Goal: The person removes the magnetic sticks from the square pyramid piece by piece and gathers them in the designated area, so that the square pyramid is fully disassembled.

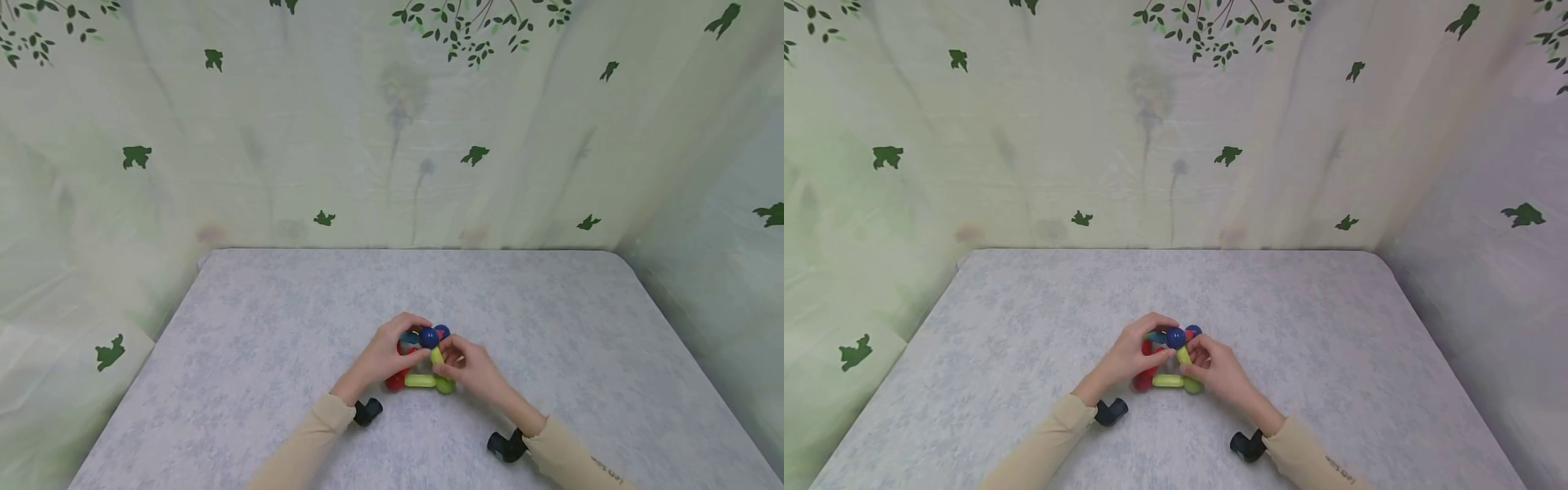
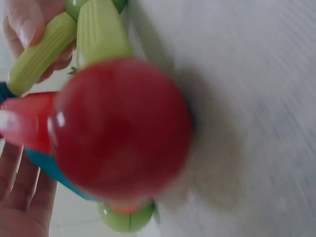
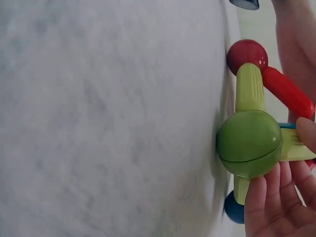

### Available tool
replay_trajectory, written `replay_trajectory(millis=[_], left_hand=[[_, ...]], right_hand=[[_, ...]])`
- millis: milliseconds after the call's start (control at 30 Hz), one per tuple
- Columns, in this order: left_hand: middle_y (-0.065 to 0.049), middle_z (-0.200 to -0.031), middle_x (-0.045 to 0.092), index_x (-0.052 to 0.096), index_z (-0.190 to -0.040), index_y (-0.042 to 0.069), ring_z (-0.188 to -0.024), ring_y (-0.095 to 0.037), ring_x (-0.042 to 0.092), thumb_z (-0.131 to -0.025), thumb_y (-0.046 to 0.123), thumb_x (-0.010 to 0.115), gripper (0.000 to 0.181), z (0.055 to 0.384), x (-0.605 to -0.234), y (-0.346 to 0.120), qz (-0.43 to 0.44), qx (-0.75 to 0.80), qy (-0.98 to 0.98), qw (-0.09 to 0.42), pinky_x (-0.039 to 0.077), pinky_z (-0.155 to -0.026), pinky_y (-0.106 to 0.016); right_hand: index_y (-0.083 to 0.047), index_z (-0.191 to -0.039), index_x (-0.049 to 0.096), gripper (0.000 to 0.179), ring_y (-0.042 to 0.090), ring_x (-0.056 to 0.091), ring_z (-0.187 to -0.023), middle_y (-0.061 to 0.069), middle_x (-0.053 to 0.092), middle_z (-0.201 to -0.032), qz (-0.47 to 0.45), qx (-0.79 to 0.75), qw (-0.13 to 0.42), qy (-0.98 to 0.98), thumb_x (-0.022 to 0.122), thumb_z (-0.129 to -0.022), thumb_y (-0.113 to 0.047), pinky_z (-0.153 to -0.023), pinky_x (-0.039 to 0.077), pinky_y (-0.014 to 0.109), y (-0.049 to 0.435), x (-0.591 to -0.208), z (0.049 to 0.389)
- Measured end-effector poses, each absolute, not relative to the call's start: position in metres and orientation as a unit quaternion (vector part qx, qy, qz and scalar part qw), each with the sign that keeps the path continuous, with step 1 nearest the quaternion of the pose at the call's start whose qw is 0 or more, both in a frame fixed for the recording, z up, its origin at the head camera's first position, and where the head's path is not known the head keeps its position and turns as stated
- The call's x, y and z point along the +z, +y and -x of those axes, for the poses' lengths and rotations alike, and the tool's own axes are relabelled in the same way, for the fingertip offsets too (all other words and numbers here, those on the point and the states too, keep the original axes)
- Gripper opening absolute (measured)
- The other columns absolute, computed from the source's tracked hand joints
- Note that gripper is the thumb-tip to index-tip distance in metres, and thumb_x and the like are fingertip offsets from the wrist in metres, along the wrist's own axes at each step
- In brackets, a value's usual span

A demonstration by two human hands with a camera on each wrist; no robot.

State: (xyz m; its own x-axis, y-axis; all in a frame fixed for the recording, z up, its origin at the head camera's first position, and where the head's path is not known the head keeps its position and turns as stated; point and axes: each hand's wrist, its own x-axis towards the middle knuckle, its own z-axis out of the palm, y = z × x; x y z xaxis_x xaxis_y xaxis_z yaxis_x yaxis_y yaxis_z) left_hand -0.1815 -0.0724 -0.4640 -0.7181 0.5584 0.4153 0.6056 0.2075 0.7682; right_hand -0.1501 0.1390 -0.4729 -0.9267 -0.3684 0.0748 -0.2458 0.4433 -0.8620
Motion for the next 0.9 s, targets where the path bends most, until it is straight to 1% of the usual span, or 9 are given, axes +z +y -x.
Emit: replay_trajectory(millis=[100,200,367,500,633,733,833,900], left_hand=[[-0.005,-0.114,0.058,0.055,-0.12,0.0,-0.101,-0.016,0.058,-0.087,0.013,0.072,0.04,0.18,-0.464,-0.069,0.37,-0.501,-0.782,0.021,0.052,-0.082,-0.033],[-0.006,-0.113,0.059,0.055,-0.119,-0.003,-0.099,-0.015,0.059,-0.087,0.011,0.071,0.038,0.18,-0.465,-0.067,0.369,-0.5,-0.783,0.025,0.052,-0.081,-0.032],[-0.006,-0.112,0.061,0.057,-0.118,-0.002,-0.096,-0.014,0.06,-0.087,0.011,0.071,0.037,0.181,-0.467,-0.067,0.368,-0.504,-0.78,0.033,0.053,-0.078,-0.032],[-0.005,-0.113,0.061,0.058,-0.12,-0.001,-0.095,-0.014,0.06,-0.088,0.015,0.07,0.037,0.182,-0.467,-0.069,0.362,-0.508,-0.781,0.019,0.053,-0.072,-0.033],[-0.006,-0.115,0.062,0.058,-0.121,-0.001,-0.1,-0.016,0.06,-0.089,0.016,0.069,0.038,0.183,-0.464,-0.072,0.345,-0.503,-0.792,0.021,0.052,-0.081,-0.038],[-0.007,-0.116,0.062,0.058,-0.122,-0.001,-0.104,-0.019,0.059,-0.09,0.016,0.068,0.038,0.185,-0.459,-0.073,0.341,-0.494,-0.8,0.024,0.05,-0.087,-0.039],[-0.007,-0.118,0.061,0.058,-0.123,0.003,-0.106,-0.019,0.059,-0.091,0.018,0.067,0.037,0.186,-0.456,-0.073,0.354,-0.484,-0.8,0.01,0.051,-0.086,-0.037],[-0.005,-0.119,0.061,0.058,-0.124,0.006,-0.106,-0.017,0.059,-0.091,0.018,0.067,0.037,0.187,-0.455,-0.073,0.358,-0.483,-0.799,-0.003,0.051,-0.085,-0.035]], right_hand=[[-0.005,-0.101,0.058,0.021,0.014,0.058,-0.078,0.0,0.061,-0.086,0.176,-0.501,0.053,0.846,0.071,-0.087,-0.015,-0.068,0.051,0.027,0.136,-0.472,0.145],[-0.006,-0.101,0.059,0.02,0.014,0.059,-0.079,-0.001,0.061,-0.088,0.172,-0.502,0.039,0.847,0.071,-0.087,-0.015,-0.069,0.051,0.027,0.133,-0.473,0.143],[-0.007,-0.101,0.06,0.019,0.014,0.06,-0.08,-0.001,0.061,-0.091,0.168,-0.496,0.026,0.852,0.071,-0.087,-0.013,-0.069,0.052,0.026,0.131,-0.475,0.142],[-0.007,-0.1,0.06,0.017,0.014,0.06,-0.08,-0.001,0.061,-0.09,0.168,-0.49,0.02,0.855,0.071,-0.087,-0.013,-0.069,0.052,0.025,0.131,-0.475,0.142],[-0.009,-0.099,0.06,0.017,0.014,0.06,-0.079,-0.002,0.061,-0.09,0.172,-0.488,0.021,0.856,0.071,-0.087,-0.014,-0.069,0.052,0.026,0.13,-0.475,0.14],[-0.008,-0.1,0.061,0.018,0.014,0.06,-0.08,-0.002,0.062,-0.091,0.173,-0.491,0.028,0.854,0.071,-0.087,-0.015,-0.07,0.052,0.025,0.13,-0.475,0.139],[-0.007,-0.101,0.062,0.016,0.015,0.06,-0.082,-0.001,0.062,-0.091,0.163,-0.5,0.034,0.85,0.069,-0.088,-0.014,-0.069,0.052,0.025,0.131,-0.474,0.139],[-0.006,-0.101,0.063,0.014,0.015,0.06,-0.083,0.001,0.063,-0.091,0.152,-0.515,0.027,0.843,0.067,-0.09,-0.011,-0.069,0.052,0.025,0.132,-0.473,0.141]])
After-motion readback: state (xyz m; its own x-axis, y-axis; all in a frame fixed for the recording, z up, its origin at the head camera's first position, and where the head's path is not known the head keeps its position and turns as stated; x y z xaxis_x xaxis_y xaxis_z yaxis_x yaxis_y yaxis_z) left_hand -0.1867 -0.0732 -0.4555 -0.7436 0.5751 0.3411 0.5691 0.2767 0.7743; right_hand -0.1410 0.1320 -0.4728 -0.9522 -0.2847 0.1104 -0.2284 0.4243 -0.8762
